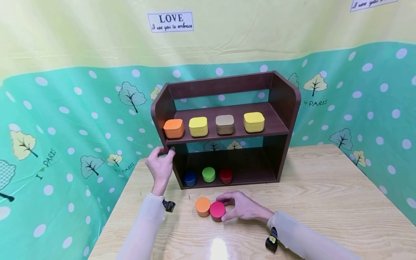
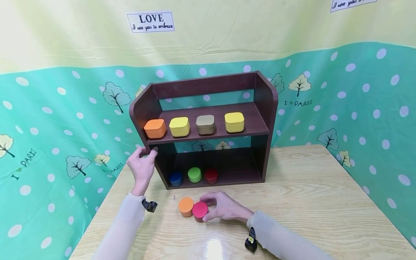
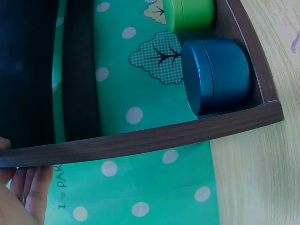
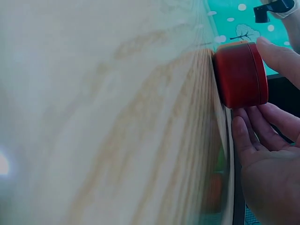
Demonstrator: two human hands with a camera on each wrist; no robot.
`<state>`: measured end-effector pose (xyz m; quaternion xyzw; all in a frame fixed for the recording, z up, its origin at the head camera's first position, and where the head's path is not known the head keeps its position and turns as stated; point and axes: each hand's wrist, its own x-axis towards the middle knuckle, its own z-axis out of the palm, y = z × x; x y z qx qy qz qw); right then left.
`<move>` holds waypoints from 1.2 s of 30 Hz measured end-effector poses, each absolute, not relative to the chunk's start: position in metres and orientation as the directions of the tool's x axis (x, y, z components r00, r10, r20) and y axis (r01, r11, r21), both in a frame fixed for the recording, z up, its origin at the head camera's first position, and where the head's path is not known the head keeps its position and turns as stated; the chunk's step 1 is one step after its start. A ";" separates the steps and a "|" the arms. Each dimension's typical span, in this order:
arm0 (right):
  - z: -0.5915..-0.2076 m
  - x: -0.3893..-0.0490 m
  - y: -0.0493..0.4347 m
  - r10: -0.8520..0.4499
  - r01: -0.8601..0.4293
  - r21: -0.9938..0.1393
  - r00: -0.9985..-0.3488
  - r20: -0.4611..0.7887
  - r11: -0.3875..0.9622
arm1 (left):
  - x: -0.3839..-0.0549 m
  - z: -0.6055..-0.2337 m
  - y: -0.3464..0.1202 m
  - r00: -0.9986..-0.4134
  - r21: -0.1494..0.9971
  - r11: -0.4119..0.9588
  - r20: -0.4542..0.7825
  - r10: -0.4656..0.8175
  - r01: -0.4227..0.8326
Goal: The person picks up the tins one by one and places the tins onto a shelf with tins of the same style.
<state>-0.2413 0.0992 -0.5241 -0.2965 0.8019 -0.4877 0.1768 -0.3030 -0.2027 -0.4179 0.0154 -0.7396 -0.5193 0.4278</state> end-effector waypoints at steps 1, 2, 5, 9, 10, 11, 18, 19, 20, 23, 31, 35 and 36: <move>-0.524 -0.241 0.099 -0.651 -0.310 -0.884 -0.759 0.009 0.350 | -0.303 -0.418 -0.203 -0.636 0.784 0.457 0.614 -0.467 0.421; -0.525 -0.241 0.099 -0.653 -0.315 -0.882 -0.757 0.011 0.350 | -0.303 -0.417 -0.203 -0.638 0.785 0.455 0.612 -0.467 0.420; -0.525 -0.241 0.098 -0.656 -0.325 -0.877 -0.754 0.014 0.355 | -0.302 -0.417 -0.202 -0.645 0.791 0.446 0.605 -0.467 0.419; -0.526 -0.241 0.097 -0.655 -0.332 -0.870 -0.756 0.013 0.366 | -0.301 -0.417 -0.202 -0.648 0.795 0.443 0.600 -0.469 0.415; -0.526 -0.241 0.096 -0.654 -0.333 -0.868 -0.756 0.013 0.368 | -0.301 -0.417 -0.202 -0.648 0.795 0.442 0.600 -0.470 0.415; -0.527 -0.241 0.096 -0.653 -0.334 -0.866 -0.757 0.011 0.372 | -0.301 -0.417 -0.202 -0.648 0.795 0.442 0.600 -0.469 0.415; -0.526 -0.240 0.092 -0.645 -0.333 -0.856 -0.764 -0.001 0.396 | -0.301 -0.417 -0.202 -0.652 0.797 0.443 0.596 -0.469 0.410; -0.526 -0.240 0.092 -0.643 -0.334 -0.854 -0.766 -0.001 0.399 | -0.301 -0.417 -0.203 -0.653 0.797 0.442 0.596 -0.467 0.412; -0.526 -0.241 0.091 -0.641 -0.332 -0.853 -0.767 -0.003 0.403 | -0.302 -0.417 -0.203 -0.652 0.796 0.441 0.597 -0.466 0.414; -0.525 -0.241 0.091 -0.635 -0.323 -0.852 -0.772 -0.013 0.411 | -0.302 -0.416 -0.203 -0.650 0.792 0.438 0.604 -0.461 0.425; -0.525 -0.240 0.092 -0.633 -0.328 -0.850 -0.774 -0.008 0.412 | -0.302 -0.416 -0.202 -0.650 0.793 0.436 0.603 -0.462 0.426; -0.525 -0.240 0.092 -0.634 -0.322 -0.854 -0.773 -0.013 0.409 | -0.302 -0.416 -0.202 -0.650 0.795 0.434 0.600 -0.466 0.423; -0.525 -0.240 0.092 -0.636 -0.323 -0.855 -0.772 -0.010 0.406 | -0.302 -0.416 -0.202 -0.651 0.796 0.432 0.599 -0.466 0.423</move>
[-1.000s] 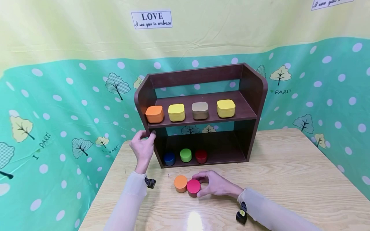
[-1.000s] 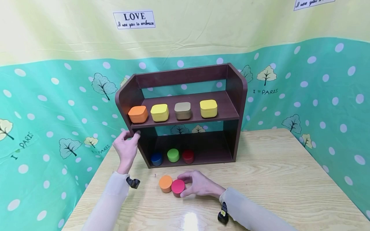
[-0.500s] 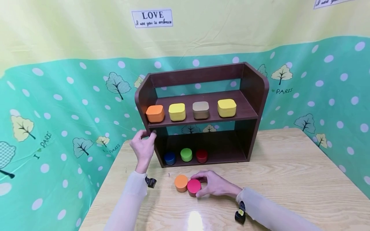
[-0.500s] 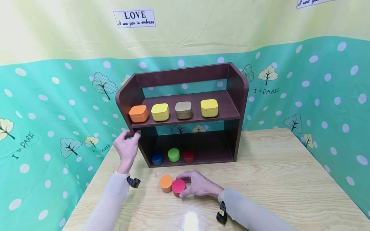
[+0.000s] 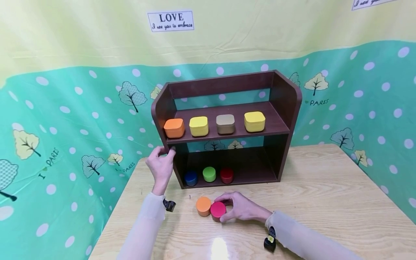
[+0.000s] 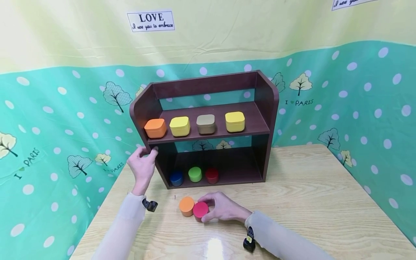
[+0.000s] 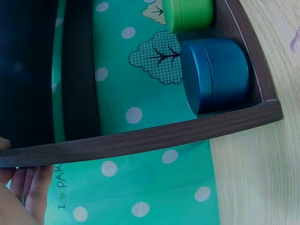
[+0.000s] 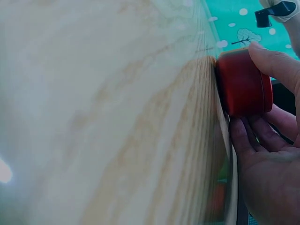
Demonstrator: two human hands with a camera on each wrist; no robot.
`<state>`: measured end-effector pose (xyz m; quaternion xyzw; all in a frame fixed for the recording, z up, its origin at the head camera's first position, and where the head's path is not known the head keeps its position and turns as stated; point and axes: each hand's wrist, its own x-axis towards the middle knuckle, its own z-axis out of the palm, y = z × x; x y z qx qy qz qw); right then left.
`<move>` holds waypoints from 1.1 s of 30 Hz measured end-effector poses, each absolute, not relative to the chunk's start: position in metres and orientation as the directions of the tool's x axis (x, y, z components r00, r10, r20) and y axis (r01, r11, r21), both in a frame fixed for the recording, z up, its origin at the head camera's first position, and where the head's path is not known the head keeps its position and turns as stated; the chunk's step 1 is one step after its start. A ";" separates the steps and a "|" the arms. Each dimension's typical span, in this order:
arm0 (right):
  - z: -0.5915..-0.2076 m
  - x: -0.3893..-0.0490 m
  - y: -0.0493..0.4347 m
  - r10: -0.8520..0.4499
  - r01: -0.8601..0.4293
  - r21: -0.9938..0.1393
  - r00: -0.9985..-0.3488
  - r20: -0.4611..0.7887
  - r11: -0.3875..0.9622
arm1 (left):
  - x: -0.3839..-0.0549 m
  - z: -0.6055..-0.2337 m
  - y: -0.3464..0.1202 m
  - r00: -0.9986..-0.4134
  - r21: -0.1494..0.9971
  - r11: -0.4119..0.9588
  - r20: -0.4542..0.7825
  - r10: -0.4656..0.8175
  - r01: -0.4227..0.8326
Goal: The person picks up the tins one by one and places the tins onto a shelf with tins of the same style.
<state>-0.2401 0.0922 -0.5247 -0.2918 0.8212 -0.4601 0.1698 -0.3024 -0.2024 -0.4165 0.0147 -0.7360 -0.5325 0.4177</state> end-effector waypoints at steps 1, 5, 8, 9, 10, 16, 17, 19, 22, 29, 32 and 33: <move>-0.525 -0.240 0.092 -0.637 -0.325 -0.855 -0.771 -0.007 0.404 | -0.302 -0.416 -0.202 -0.651 0.797 0.431 0.598 -0.467 0.424; -0.523 -0.240 0.094 -0.634 -0.334 -0.854 -0.773 0.006 0.399 | -0.302 -0.416 -0.202 -0.652 0.799 0.433 0.595 -0.469 0.417; -0.522 -0.240 0.096 -0.627 -0.329 -0.853 -0.779 0.004 0.404 | -0.301 -0.417 -0.202 -0.652 0.800 0.440 0.592 -0.473 0.408; -0.521 -0.240 0.096 -0.623 -0.325 -0.853 -0.782 0.000 0.408 | -0.301 -0.417 -0.202 -0.652 0.800 0.442 0.593 -0.473 0.407; -0.520 -0.240 0.097 -0.619 -0.322 -0.851 -0.786 -0.004 0.414 | -0.302 -0.417 -0.202 -0.652 0.800 0.443 0.592 -0.473 0.406; -0.515 -0.240 0.104 -0.590 -0.301 -0.853 -0.808 -0.010 0.426 | -0.301 -0.417 -0.202 -0.656 0.801 0.440 0.590 -0.471 0.405; -0.514 -0.241 0.106 -0.584 -0.297 -0.855 -0.812 -0.009 0.426 | -0.301 -0.417 -0.202 -0.656 0.801 0.440 0.591 -0.470 0.406; -0.513 -0.241 0.108 -0.575 -0.293 -0.856 -0.818 -0.006 0.425 | -0.301 -0.417 -0.202 -0.656 0.802 0.436 0.589 -0.471 0.407; -0.513 -0.242 0.110 -0.565 -0.290 -0.859 -0.825 0.001 0.422 | -0.300 -0.417 -0.203 -0.653 0.799 0.438 0.594 -0.470 0.412; -0.511 -0.246 0.119 -0.548 -0.303 -0.850 -0.836 0.020 0.431 | -0.301 -0.416 -0.203 -0.651 0.796 0.442 0.598 -0.468 0.414; -0.510 -0.249 0.123 -0.539 -0.302 -0.849 -0.842 0.024 0.434 | -0.301 -0.416 -0.203 -0.652 0.798 0.434 0.596 -0.468 0.418; -0.509 -0.250 0.125 -0.535 -0.302 -0.847 -0.844 0.025 0.437 | -0.301 -0.416 -0.203 -0.652 0.798 0.433 0.597 -0.468 0.420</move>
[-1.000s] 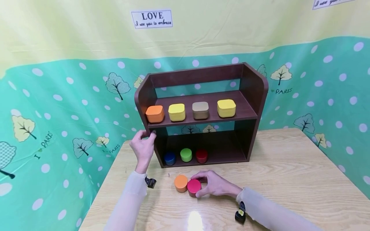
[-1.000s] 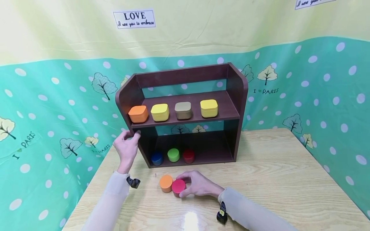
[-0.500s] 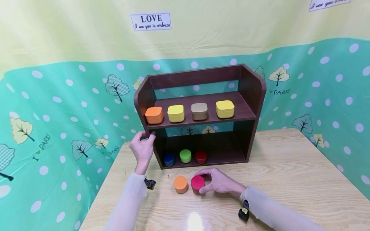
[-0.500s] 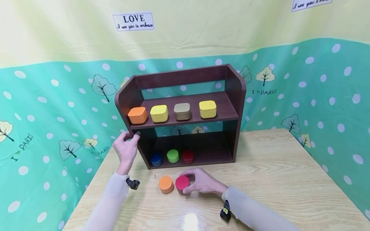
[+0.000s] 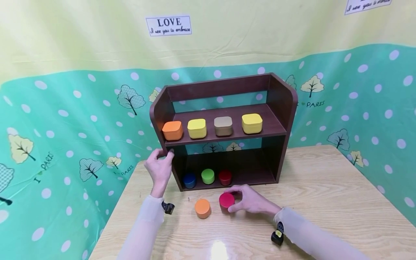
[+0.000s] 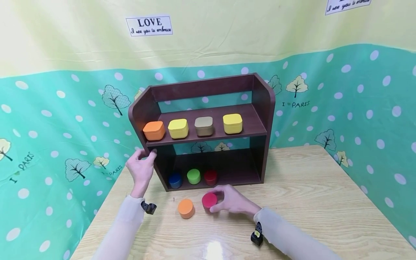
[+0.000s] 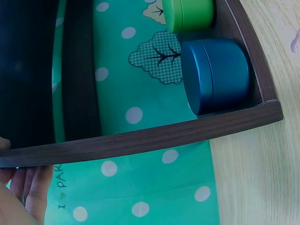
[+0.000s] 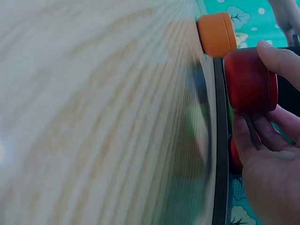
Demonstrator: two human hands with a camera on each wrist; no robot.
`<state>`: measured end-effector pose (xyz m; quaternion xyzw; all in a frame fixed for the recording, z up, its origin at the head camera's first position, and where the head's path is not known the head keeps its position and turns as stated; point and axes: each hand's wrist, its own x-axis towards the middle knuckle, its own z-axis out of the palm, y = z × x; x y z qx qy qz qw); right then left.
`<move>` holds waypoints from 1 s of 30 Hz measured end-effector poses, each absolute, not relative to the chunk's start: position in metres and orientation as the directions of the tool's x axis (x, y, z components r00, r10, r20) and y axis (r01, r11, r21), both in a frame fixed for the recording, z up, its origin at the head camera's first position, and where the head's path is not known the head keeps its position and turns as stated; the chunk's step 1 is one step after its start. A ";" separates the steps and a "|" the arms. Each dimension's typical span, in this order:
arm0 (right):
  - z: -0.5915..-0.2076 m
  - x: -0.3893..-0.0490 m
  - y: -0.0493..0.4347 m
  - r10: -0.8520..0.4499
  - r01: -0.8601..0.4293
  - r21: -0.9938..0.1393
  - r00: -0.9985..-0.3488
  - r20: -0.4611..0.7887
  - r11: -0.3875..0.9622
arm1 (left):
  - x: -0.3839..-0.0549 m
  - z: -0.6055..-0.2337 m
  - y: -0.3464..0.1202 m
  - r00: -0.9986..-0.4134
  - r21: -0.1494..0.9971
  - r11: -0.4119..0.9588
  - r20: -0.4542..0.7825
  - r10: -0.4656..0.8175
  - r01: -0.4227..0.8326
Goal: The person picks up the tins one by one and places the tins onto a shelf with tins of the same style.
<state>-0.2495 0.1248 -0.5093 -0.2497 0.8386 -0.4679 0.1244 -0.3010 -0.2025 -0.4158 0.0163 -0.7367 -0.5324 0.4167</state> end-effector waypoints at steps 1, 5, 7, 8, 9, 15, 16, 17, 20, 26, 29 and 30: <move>-0.509 -0.250 0.126 -0.530 -0.299 -0.848 -0.848 0.025 0.438 | -0.301 -0.416 -0.202 -0.652 0.798 0.434 0.597 -0.468 0.419; -0.507 -0.253 0.131 -0.509 -0.297 -0.842 -0.860 0.032 0.450 | -0.301 -0.416 -0.202 -0.650 0.798 0.437 0.597 -0.471 0.416; -0.506 -0.254 0.133 -0.496 -0.293 -0.842 -0.867 0.035 0.452 | -0.301 -0.416 -0.202 -0.649 0.797 0.438 0.597 -0.472 0.415; -0.505 -0.255 0.134 -0.491 -0.293 -0.839 -0.871 0.037 0.458 | -0.301 -0.415 -0.202 -0.649 0.798 0.438 0.597 -0.472 0.415; -0.505 -0.256 0.135 -0.483 -0.290 -0.838 -0.875 0.036 0.462 | -0.301 -0.415 -0.202 -0.650 0.798 0.437 0.597 -0.471 0.415; -0.503 -0.264 0.144 -0.440 -0.260 -0.838 -0.897 0.026 0.479 | -0.300 -0.416 -0.202 -0.659 0.804 0.431 0.588 -0.470 0.410; -0.503 -0.265 0.145 -0.439 -0.266 -0.834 -0.898 0.032 0.484 | -0.300 -0.416 -0.202 -0.659 0.804 0.431 0.587 -0.470 0.409; -0.503 -0.266 0.147 -0.435 -0.265 -0.834 -0.900 0.033 0.485 | -0.300 -0.416 -0.202 -0.661 0.805 0.429 0.586 -0.469 0.409; -0.504 -0.269 0.151 -0.421 -0.259 -0.836 -0.906 0.037 0.483 | -0.300 -0.417 -0.202 -0.662 0.806 0.430 0.584 -0.469 0.406; -0.504 -0.277 0.160 -0.396 -0.259 -0.819 -0.917 0.043 0.512 | -0.298 -0.416 -0.202 -0.660 0.806 0.424 0.586 -0.469 0.414; -0.504 -0.281 0.164 -0.395 -0.266 -0.815 -0.917 0.050 0.515 | -0.298 -0.415 -0.201 -0.657 0.804 0.425 0.589 -0.471 0.416; -0.504 -0.283 0.165 -0.394 -0.269 -0.814 -0.917 0.054 0.515 | -0.298 -0.415 -0.201 -0.656 0.803 0.426 0.590 -0.471 0.416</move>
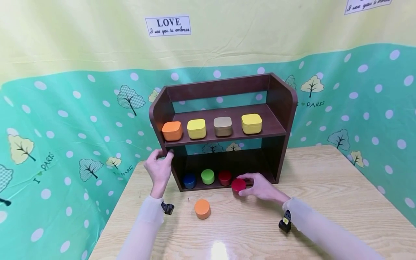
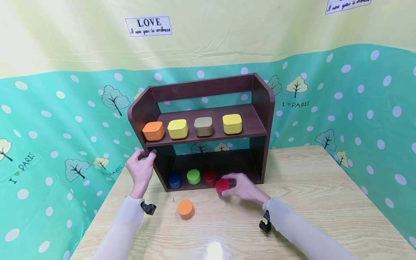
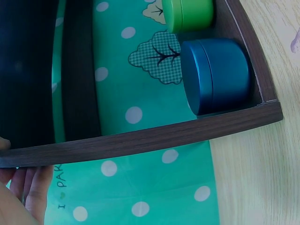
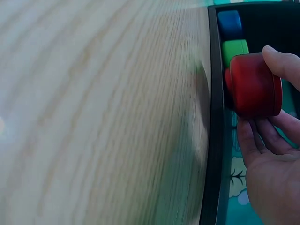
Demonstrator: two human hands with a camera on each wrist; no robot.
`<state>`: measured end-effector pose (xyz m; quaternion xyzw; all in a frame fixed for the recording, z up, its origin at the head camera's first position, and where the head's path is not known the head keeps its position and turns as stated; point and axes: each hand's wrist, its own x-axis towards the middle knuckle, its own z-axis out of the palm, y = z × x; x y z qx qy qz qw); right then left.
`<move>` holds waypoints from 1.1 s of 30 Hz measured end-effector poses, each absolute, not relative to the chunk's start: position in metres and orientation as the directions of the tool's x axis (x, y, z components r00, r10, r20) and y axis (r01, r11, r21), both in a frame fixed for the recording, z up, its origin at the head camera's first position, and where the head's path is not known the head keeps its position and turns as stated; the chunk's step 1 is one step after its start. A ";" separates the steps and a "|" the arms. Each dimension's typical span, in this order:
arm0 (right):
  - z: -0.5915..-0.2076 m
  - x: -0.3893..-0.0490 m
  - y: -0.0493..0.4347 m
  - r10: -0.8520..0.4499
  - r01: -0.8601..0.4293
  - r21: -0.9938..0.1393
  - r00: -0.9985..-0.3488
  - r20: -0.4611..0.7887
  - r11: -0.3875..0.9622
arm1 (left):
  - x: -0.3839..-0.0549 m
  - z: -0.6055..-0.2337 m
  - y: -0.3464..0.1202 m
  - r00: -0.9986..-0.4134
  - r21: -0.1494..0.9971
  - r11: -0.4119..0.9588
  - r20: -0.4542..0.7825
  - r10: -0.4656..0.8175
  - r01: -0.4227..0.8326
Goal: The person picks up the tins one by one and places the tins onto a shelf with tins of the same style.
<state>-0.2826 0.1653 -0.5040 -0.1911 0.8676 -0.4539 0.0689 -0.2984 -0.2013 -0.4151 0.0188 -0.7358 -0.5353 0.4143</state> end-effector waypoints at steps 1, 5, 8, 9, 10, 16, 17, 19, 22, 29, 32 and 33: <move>-0.504 -0.284 0.167 -0.394 -0.272 -0.813 -0.917 0.057 0.515 | -0.299 -0.415 -0.201 -0.655 0.803 0.428 0.590 -0.472 0.415; -0.506 -0.290 0.171 -0.379 -0.264 -0.811 -0.924 0.056 0.522 | -0.299 -0.415 -0.202 -0.653 0.801 0.430 0.592 -0.472 0.415; -0.506 -0.293 0.173 -0.362 -0.243 -0.811 -0.931 0.041 0.533 | -0.299 -0.415 -0.202 -0.655 0.802 0.431 0.591 -0.472 0.414; -0.507 -0.294 0.174 -0.359 -0.236 -0.811 -0.933 0.035 0.535 | -0.299 -0.415 -0.202 -0.655 0.802 0.431 0.591 -0.471 0.413; -0.507 -0.295 0.175 -0.355 -0.233 -0.809 -0.934 0.033 0.539 | -0.299 -0.416 -0.202 -0.655 0.802 0.432 0.591 -0.470 0.413; -0.511 -0.302 0.178 -0.344 -0.239 -0.798 -0.938 0.042 0.553 | -0.298 -0.416 -0.202 -0.661 0.803 0.439 0.587 -0.468 0.402; -0.512 -0.304 0.179 -0.345 -0.243 -0.797 -0.937 0.046 0.553 | -0.298 -0.416 -0.202 -0.663 0.805 0.440 0.584 -0.468 0.397; -0.513 -0.306 0.180 -0.345 -0.244 -0.799 -0.937 0.049 0.550 | -0.298 -0.417 -0.201 -0.666 0.808 0.443 0.579 -0.470 0.389; -0.515 -0.310 0.181 -0.348 -0.246 -0.811 -0.936 0.056 0.531 | -0.298 -0.417 -0.201 -0.666 0.807 0.445 0.579 -0.470 0.387; -0.515 -0.318 0.182 -0.347 -0.250 -0.823 -0.935 0.068 0.511 | -0.300 -0.416 -0.201 -0.643 0.788 0.460 0.607 -0.467 0.409; -0.515 -0.320 0.182 -0.340 -0.241 -0.825 -0.938 0.065 0.510 | -0.300 -0.416 -0.201 -0.639 0.786 0.464 0.609 -0.470 0.408; -0.515 -0.320 0.181 -0.337 -0.238 -0.827 -0.939 0.063 0.510 | -0.300 -0.416 -0.201 -0.639 0.787 0.465 0.608 -0.471 0.406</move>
